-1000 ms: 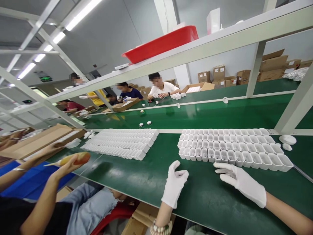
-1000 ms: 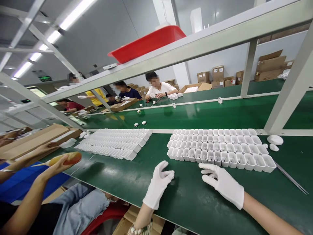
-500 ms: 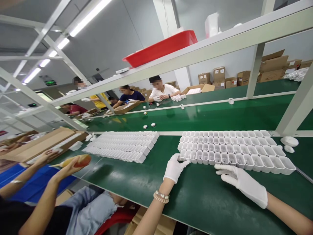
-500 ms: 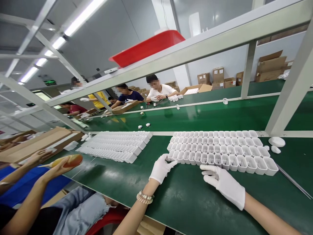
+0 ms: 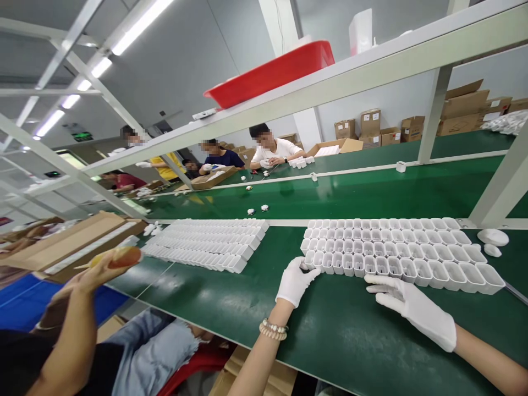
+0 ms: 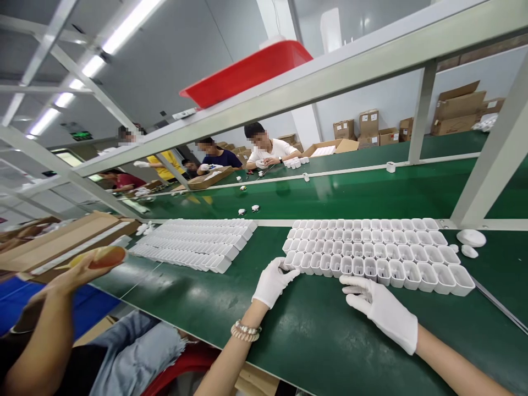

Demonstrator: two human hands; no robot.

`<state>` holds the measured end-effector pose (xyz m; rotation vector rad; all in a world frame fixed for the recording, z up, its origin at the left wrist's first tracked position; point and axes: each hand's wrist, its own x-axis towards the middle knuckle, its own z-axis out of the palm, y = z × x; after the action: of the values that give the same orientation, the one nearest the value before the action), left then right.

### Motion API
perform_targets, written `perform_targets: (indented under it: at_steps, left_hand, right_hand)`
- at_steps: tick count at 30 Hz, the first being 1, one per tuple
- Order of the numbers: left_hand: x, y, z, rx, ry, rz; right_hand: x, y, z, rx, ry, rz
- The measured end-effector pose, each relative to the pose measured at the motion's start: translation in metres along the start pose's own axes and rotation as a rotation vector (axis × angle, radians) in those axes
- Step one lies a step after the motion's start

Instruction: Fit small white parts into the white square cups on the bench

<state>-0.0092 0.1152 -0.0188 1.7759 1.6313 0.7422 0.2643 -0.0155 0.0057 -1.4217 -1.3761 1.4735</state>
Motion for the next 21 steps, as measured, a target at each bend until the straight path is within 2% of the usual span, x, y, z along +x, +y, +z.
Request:
perform_targets:
  at_steps: [4,10,12,16,19,21]
  left_hand:
    - [0.0,-0.005,-0.007,-0.039,-0.055,-0.009]
    - [0.019,-0.007,-0.035,-0.033,0.036,0.113]
    - [0.029,-0.003,-0.041,-0.01,0.021,0.173]
    - [0.044,0.007,-0.039,-0.002,-0.055,0.276]
    - [0.045,0.016,-0.036,-0.053,-0.058,0.309]
    - [0.044,0.024,-0.042,-0.116,-0.045,0.327]
  right_hand:
    - [-0.002,-0.001,0.0,0.013,0.002,-0.011]
    - [-0.006,-0.011,0.001,-0.044,-0.004,-0.002]
    - [-0.006,-0.013,0.001,-0.089,0.002,-0.006]
    - [-0.002,-0.009,0.0,-0.181,0.024,-0.029]
    - [0.001,-0.003,-0.002,-0.231,0.028,-0.052]
    - [0.001,-0.001,-0.002,-0.254,0.028,-0.083]
